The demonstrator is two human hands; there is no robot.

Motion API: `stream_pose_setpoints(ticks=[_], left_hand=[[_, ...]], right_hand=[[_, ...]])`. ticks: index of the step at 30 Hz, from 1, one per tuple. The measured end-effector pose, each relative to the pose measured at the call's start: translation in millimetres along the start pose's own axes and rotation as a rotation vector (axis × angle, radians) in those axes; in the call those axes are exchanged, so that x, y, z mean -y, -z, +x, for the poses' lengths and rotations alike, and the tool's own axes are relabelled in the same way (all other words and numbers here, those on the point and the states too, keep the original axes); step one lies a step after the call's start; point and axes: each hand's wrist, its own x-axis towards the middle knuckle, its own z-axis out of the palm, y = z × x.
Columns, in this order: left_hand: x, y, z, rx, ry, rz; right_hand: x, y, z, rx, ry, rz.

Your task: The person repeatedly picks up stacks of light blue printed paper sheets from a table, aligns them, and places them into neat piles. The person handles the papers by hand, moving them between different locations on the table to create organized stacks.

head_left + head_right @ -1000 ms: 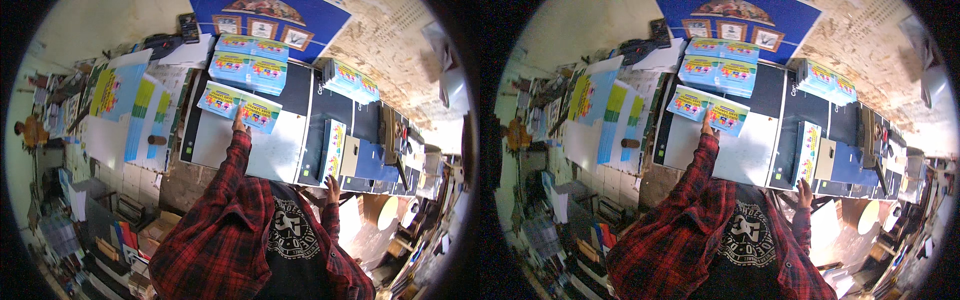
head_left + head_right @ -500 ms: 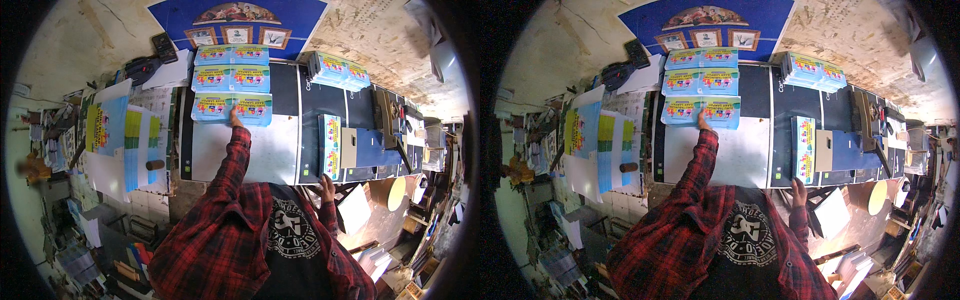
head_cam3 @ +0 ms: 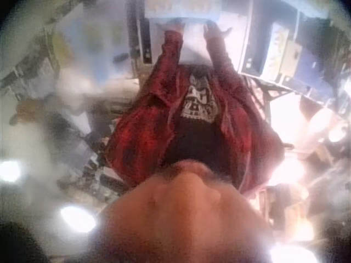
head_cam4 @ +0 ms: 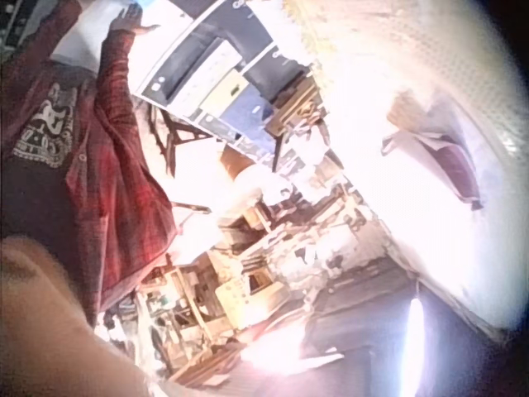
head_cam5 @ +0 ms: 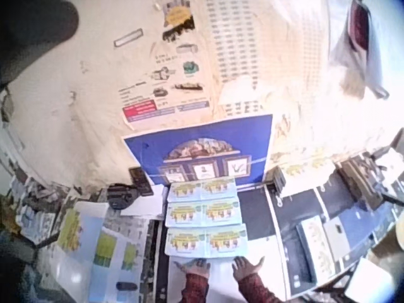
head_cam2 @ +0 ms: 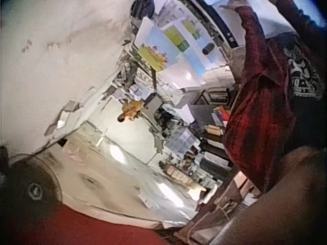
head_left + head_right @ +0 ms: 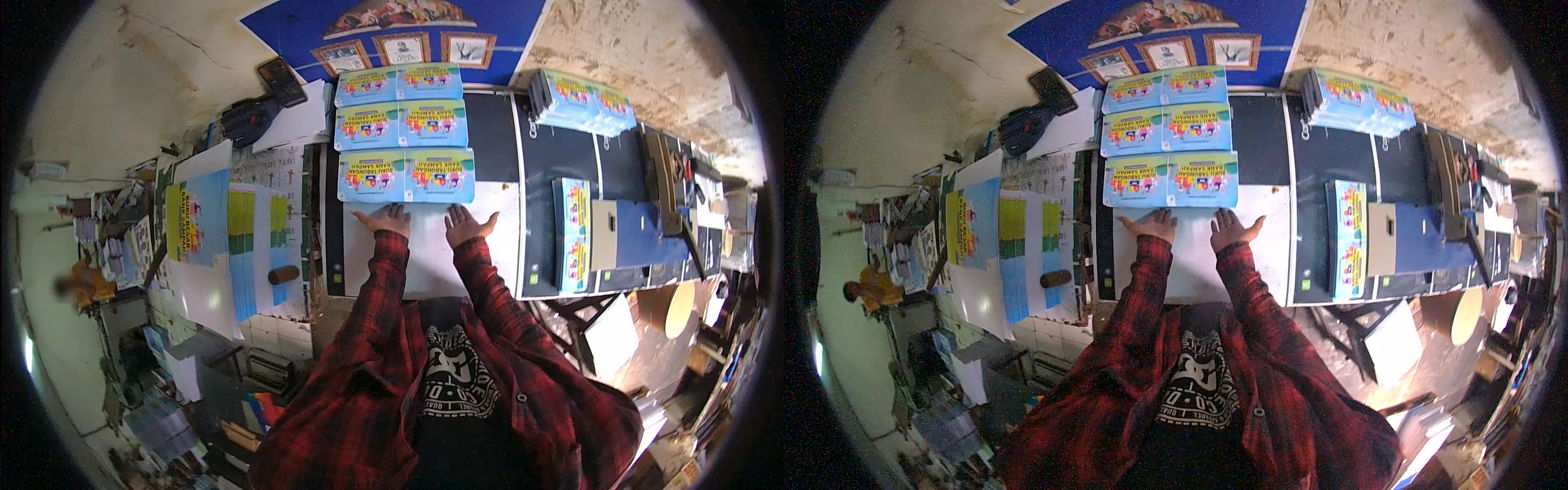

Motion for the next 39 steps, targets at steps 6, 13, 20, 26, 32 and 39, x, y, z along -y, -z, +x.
stream_pose_setpoints(ticks=[6, 13, 20, 26, 32, 39], left_hand=[[6, -32, -1, -0.097, -0.010, -0.018], [-3, -77, -19, 0.054, 0.086, -0.271], [-12, -79, 13, 0.285, -0.034, -0.316], [-38, -46, 14, -0.158, -0.079, 0.269], [-146, -8, 76, 0.185, -0.047, 0.726], [-151, -24, 75, 0.405, 0.155, 0.666]], right_hand=[[-1, -27, 6, -0.176, 0.055, 0.111], [-3, -71, 15, -0.134, 0.129, 0.208], [-4, -92, 26, -0.199, 0.117, 0.134], [63, 18, 69, -0.204, -0.136, -0.338], [112, -10, 88, 0.168, -0.092, -0.955], [56, -67, 66, 0.118, 0.044, -0.826]])
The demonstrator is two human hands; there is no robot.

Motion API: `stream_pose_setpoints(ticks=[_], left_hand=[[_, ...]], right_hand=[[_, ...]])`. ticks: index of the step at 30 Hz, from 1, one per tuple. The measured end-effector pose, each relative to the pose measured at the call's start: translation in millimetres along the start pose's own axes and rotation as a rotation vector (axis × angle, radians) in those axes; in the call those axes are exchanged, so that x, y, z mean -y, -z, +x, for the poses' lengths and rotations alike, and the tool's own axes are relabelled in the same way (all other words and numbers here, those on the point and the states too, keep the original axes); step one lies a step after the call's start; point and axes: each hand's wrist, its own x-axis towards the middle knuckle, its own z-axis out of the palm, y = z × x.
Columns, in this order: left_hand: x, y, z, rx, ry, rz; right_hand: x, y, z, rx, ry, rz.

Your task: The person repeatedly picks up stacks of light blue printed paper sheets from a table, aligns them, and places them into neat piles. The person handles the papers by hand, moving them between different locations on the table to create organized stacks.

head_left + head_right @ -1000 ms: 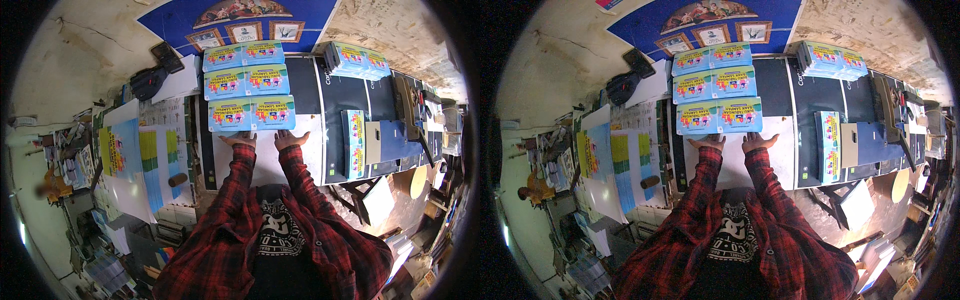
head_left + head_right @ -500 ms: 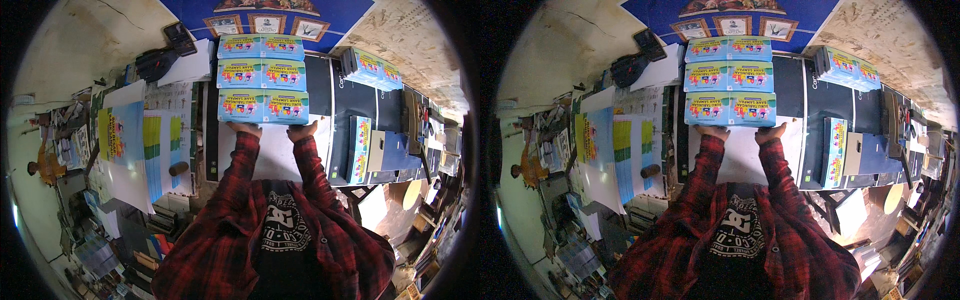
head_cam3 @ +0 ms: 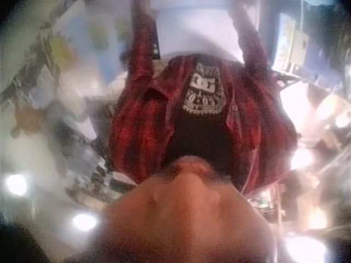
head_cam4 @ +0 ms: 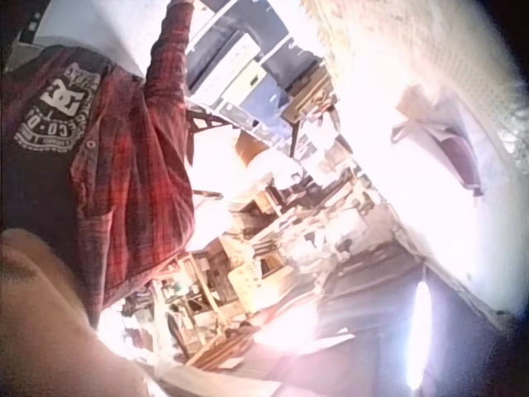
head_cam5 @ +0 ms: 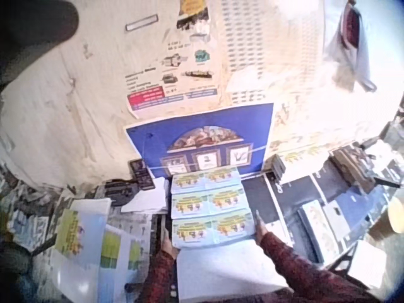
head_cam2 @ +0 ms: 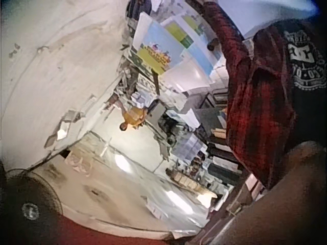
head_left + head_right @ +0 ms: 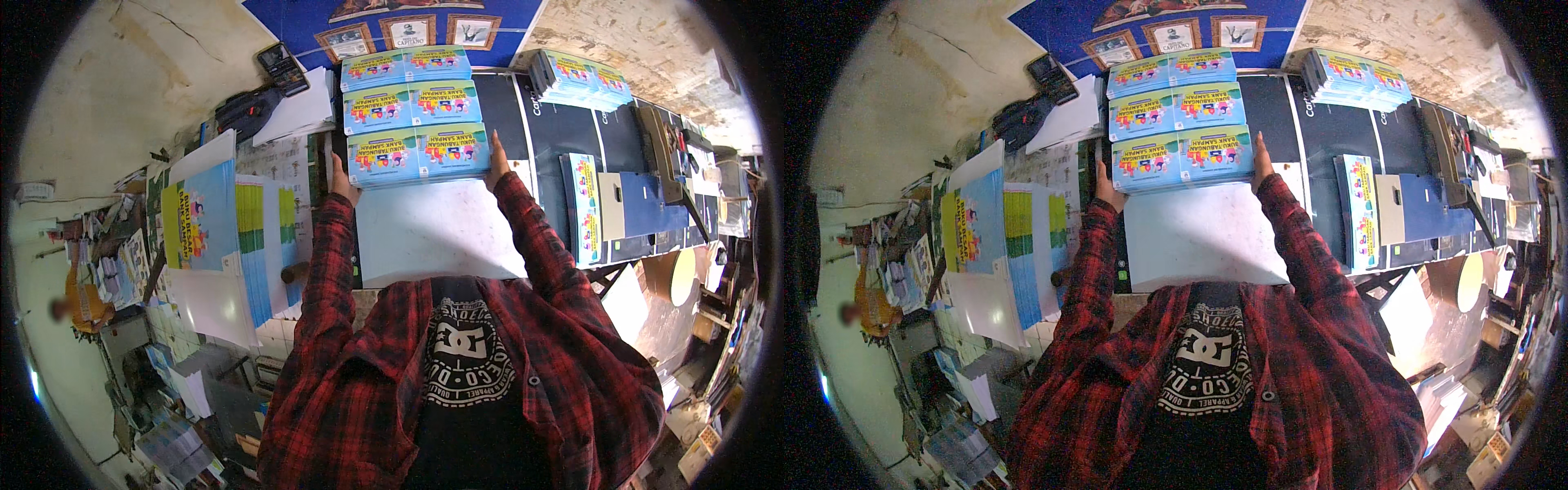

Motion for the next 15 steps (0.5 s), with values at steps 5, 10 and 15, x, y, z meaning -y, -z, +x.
stream_pose_setpoints(ticks=[5, 10, 15], left_hand=[[-1, -9, -5, 0.023, -0.003, 0.057], [-4, -2, -6, -0.056, 0.028, 0.120], [41, 8, -13, -0.725, -0.293, -0.052]], right_hand=[[6, -6, -7, 0.054, -0.015, -0.018], [10, -8, -22, -0.043, -0.062, -0.125], [-37, 18, -29, -0.277, -0.178, 0.235]])
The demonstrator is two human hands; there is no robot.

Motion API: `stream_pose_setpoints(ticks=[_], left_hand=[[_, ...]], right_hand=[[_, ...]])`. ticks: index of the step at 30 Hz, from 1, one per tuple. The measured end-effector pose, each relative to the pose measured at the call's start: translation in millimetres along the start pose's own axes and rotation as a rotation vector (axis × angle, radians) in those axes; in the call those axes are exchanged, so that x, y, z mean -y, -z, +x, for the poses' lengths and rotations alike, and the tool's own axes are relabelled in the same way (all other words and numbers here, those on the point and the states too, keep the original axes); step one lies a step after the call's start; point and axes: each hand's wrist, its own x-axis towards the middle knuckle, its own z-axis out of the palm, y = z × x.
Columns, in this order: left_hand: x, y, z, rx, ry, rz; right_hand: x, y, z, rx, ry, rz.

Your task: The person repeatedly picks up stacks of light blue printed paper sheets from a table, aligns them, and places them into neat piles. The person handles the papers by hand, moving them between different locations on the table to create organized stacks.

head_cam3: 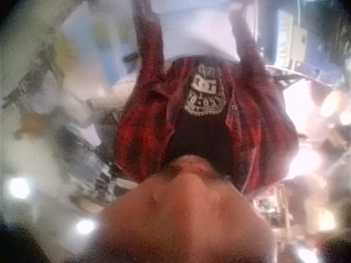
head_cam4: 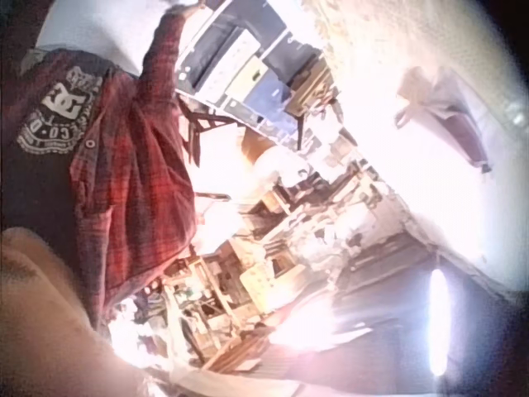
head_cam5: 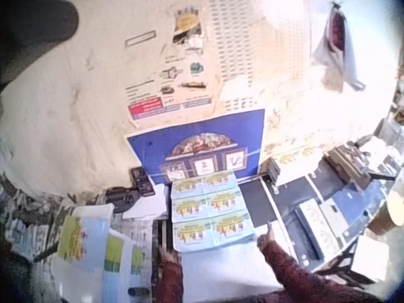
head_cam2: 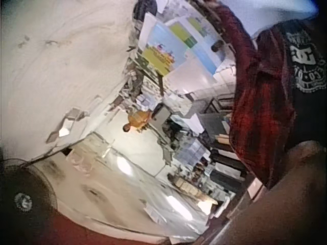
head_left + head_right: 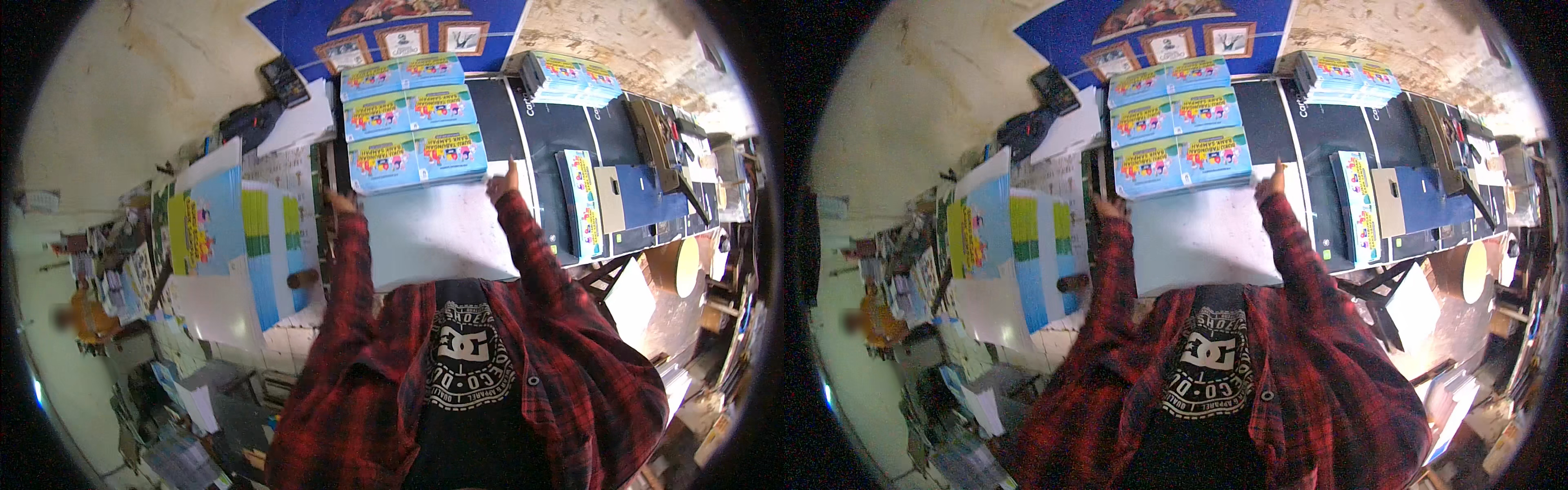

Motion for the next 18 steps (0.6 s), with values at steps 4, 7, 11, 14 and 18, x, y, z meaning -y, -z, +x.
stream_pose_setpoints(ticks=[4, 7, 11, 14, 18], left_hand=[[38, 26, -18, 0.155, 0.468, -0.351], [30, -3, -52, 0.175, 0.403, -0.408], [20, -19, -55, 0.214, 0.380, -0.386], [13, -33, -66, 0.188, 0.369, -0.386], [10, -33, -63, 0.201, 0.352, -0.332]], right_hand=[[-44, 1, -22, 0.131, 0.000, 0.369], [-34, -24, -30, 0.126, 0.032, 0.562], [-29, -31, -37, 0.105, 0.024, 0.650], [-21, -34, -37, 0.059, -0.009, 0.667], [-15, -40, -39, 0.016, -0.025, 0.657]])
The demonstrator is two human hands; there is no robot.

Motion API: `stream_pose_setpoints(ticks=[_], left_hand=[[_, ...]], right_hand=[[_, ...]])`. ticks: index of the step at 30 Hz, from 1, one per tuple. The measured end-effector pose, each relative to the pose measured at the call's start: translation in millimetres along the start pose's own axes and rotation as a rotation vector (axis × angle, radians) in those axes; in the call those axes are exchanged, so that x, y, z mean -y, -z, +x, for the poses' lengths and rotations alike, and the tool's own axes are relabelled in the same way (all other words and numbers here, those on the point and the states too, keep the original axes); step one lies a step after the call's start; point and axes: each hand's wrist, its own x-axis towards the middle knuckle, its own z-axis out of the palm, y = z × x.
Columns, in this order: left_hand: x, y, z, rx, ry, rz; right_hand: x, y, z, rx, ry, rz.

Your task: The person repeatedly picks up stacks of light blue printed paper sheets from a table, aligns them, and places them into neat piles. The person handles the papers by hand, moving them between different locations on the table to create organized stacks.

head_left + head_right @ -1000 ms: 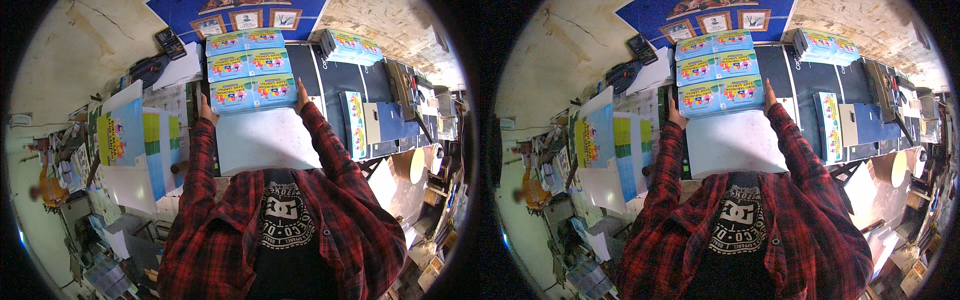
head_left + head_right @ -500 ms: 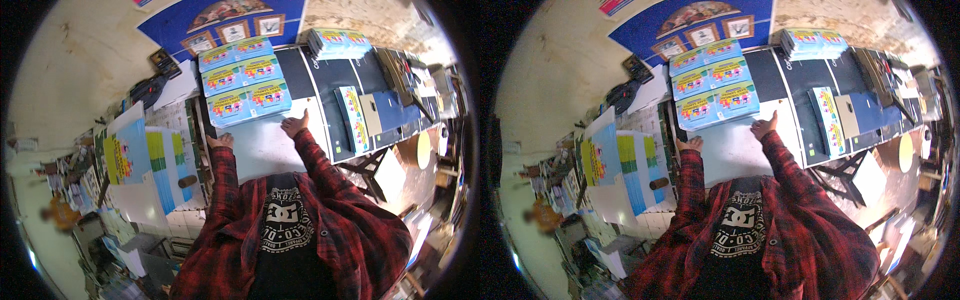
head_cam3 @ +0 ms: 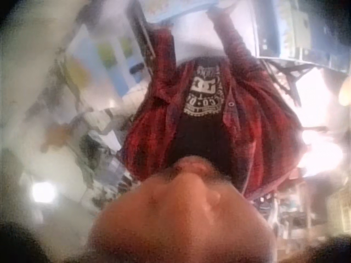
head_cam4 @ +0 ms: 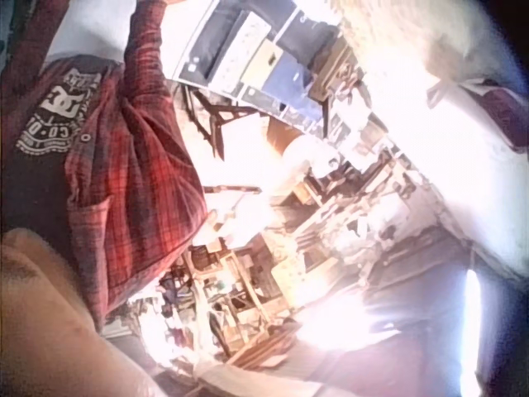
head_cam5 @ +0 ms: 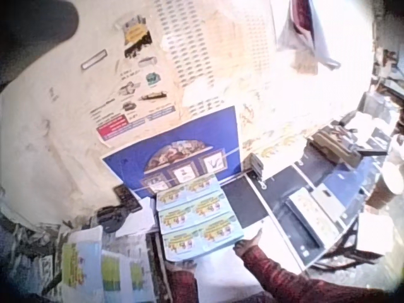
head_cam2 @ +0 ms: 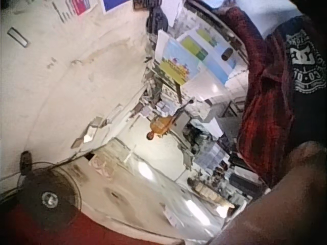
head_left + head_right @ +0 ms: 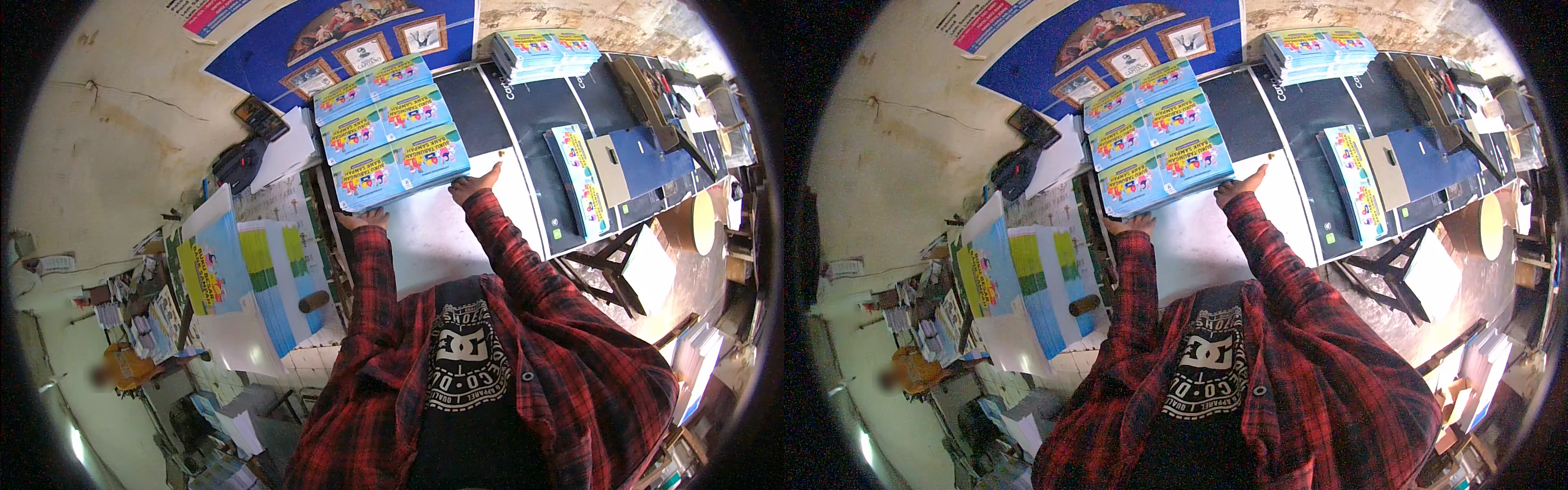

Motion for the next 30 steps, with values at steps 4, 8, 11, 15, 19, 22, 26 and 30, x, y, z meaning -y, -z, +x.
stream_pose_setpoints(ticks=[4, 8, 11, 15, 19, 22, 26, 30], left_hand=[[-3, -9, 0, 0.009, -0.037, 0.069], [-24, 22, 10, 0.163, 0.190, -0.001], [-66, 56, 38, -0.014, 0.053, 0.272], [-90, 52, 57, 0.106, -0.214, 0.622], [-89, 4, 56, 0.165, -0.006, 0.664], [-90, 19, 73, 0.281, 0.075, 0.685], [-85, -6, 49, 0.212, 0.138, 0.693], [-87, 1, 53, 0.223, 0.158, 0.643]], right_hand=[[2, 0, 5, 0.071, -0.018, -0.075], [16, 21, 30, 0.146, -0.097, -0.478], [54, 43, 76, 0.035, 0.210, -0.771], [55, 6, 56, 0.126, 0.440, -0.987], [67, 1, 69, 0.099, 0.147, -1.182], [57, -7, 58, 0.046, 0.217, -1.152], [68, -4, 49, 0.053, 0.203, -1.107], [64, -6, 43, 0.030, 0.120, -1.050]])
